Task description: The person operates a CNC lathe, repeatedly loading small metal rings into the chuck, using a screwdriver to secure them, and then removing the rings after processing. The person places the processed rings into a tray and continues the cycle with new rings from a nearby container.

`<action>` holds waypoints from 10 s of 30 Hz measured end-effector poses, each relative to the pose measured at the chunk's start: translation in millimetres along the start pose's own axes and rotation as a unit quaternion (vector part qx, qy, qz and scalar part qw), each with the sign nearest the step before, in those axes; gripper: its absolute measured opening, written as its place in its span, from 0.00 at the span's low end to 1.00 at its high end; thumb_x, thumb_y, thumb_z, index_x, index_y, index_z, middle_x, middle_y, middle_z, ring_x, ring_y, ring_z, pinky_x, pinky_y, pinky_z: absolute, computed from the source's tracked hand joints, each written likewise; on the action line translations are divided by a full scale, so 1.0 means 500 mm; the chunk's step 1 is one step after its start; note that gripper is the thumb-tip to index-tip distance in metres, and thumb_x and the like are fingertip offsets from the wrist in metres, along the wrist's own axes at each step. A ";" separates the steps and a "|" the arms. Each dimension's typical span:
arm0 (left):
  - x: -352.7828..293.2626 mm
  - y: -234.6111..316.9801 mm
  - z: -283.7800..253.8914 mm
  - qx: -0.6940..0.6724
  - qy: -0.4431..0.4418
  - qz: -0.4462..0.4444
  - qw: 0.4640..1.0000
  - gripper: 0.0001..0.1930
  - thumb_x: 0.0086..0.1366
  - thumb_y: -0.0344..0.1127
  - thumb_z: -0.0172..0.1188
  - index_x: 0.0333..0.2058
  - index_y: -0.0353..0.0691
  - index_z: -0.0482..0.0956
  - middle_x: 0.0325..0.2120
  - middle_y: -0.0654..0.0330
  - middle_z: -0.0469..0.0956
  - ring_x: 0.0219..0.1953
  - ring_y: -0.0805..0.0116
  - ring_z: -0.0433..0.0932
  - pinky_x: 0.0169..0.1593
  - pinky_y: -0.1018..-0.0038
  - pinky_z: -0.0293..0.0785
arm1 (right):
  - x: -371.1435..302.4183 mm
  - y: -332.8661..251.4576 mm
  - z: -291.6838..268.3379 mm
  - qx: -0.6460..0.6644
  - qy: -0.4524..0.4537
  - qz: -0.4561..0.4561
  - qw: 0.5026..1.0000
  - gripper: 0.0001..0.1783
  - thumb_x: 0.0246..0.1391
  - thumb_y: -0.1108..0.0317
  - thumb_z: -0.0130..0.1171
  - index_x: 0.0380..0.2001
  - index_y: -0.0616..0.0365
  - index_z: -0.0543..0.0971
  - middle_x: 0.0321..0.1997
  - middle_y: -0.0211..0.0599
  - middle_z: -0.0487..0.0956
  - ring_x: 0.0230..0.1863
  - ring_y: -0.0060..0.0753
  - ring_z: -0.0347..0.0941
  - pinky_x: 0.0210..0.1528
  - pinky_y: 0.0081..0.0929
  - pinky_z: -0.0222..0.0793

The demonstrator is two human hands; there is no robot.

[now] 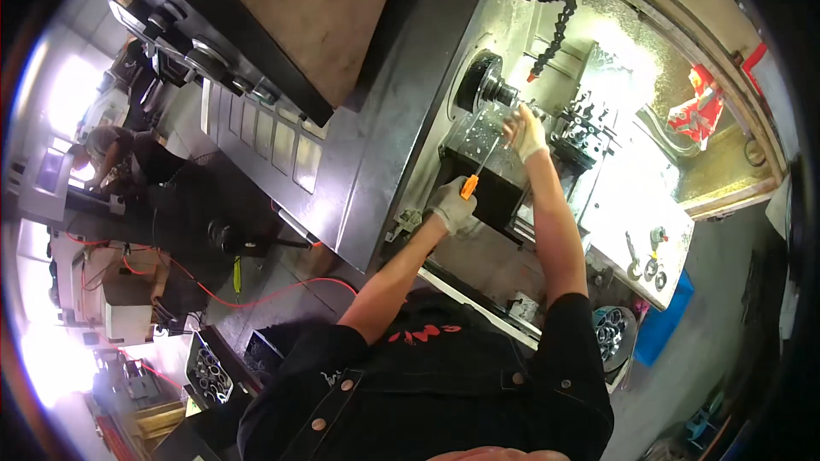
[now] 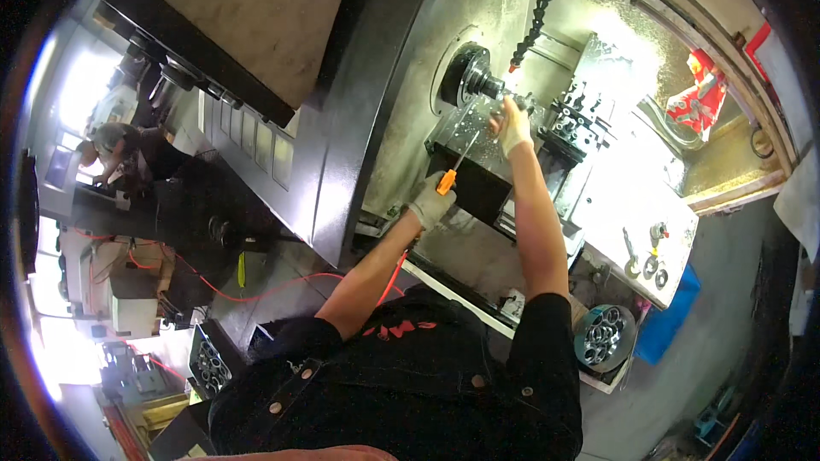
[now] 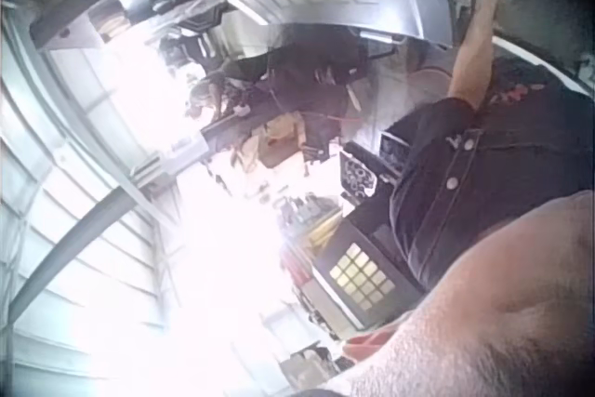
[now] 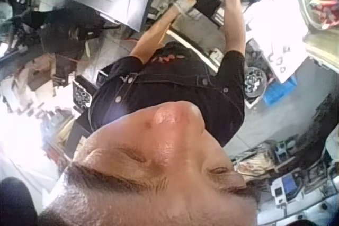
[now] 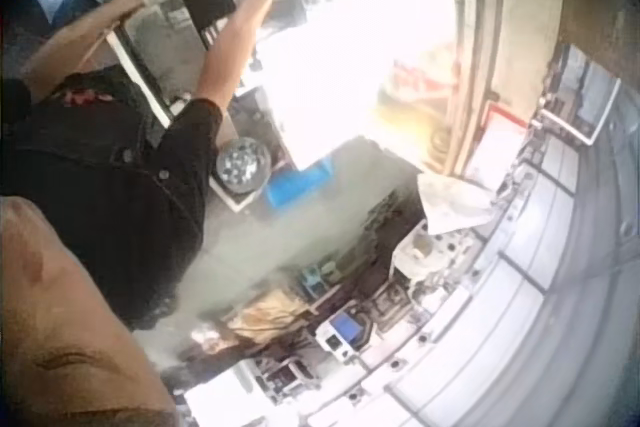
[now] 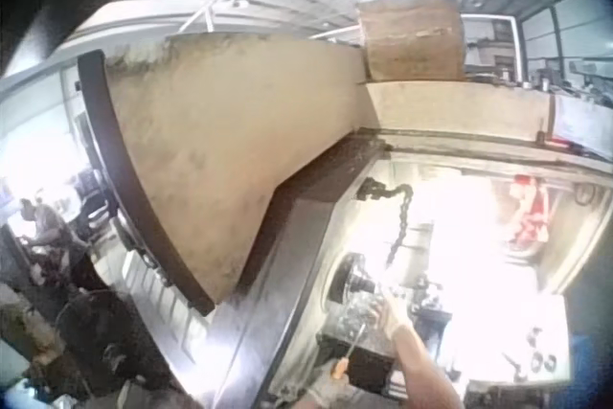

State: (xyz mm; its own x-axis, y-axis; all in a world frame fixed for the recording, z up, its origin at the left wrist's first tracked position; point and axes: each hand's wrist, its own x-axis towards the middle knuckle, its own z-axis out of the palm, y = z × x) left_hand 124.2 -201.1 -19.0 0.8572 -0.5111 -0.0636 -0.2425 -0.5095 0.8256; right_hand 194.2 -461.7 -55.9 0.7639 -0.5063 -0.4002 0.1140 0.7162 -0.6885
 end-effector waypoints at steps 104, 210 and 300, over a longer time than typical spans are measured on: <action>-0.174 -0.117 -0.046 0.066 -0.054 -0.031 0.996 0.17 0.51 0.34 0.59 0.41 0.40 0.72 0.33 0.45 0.76 0.38 0.44 0.75 0.41 0.58 0.71 | 0.084 0.189 0.109 0.045 0.104 -0.144 0.983 0.18 0.44 0.66 0.69 0.41 0.48 0.77 0.33 0.23 0.78 0.30 0.22 0.71 0.28 0.25 0.67; -0.161 0.211 -0.665 0.257 0.218 0.231 0.913 0.13 0.46 0.22 0.58 0.35 0.35 0.77 0.64 0.40 0.50 0.60 0.46 0.64 0.51 0.63 0.69 | 0.028 -0.106 0.066 -0.653 -0.007 -0.161 0.740 0.31 0.56 0.48 0.56 0.58 0.53 0.69 0.26 0.33 0.77 0.21 0.27 0.69 0.24 0.28 0.68; -0.770 -0.077 0.291 0.080 -0.774 0.356 0.518 0.21 0.53 0.38 0.64 0.45 0.39 0.71 0.34 0.53 0.77 0.38 0.60 0.77 0.43 0.67 0.72 | -1.413 0.516 -0.383 0.175 0.504 -0.377 0.757 0.25 0.58 0.48 0.54 0.46 0.59 0.75 0.43 0.38 0.78 0.44 0.30 0.75 0.47 0.29 0.71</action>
State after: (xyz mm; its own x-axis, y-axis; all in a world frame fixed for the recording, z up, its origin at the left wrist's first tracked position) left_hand -262.7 -85.4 -108.1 -0.8360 -0.4882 -0.2505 -0.3871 0.2013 0.8998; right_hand -437.5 -11.3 -66.7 -0.4545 -0.8184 -0.3517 0.5720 0.0346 -0.8195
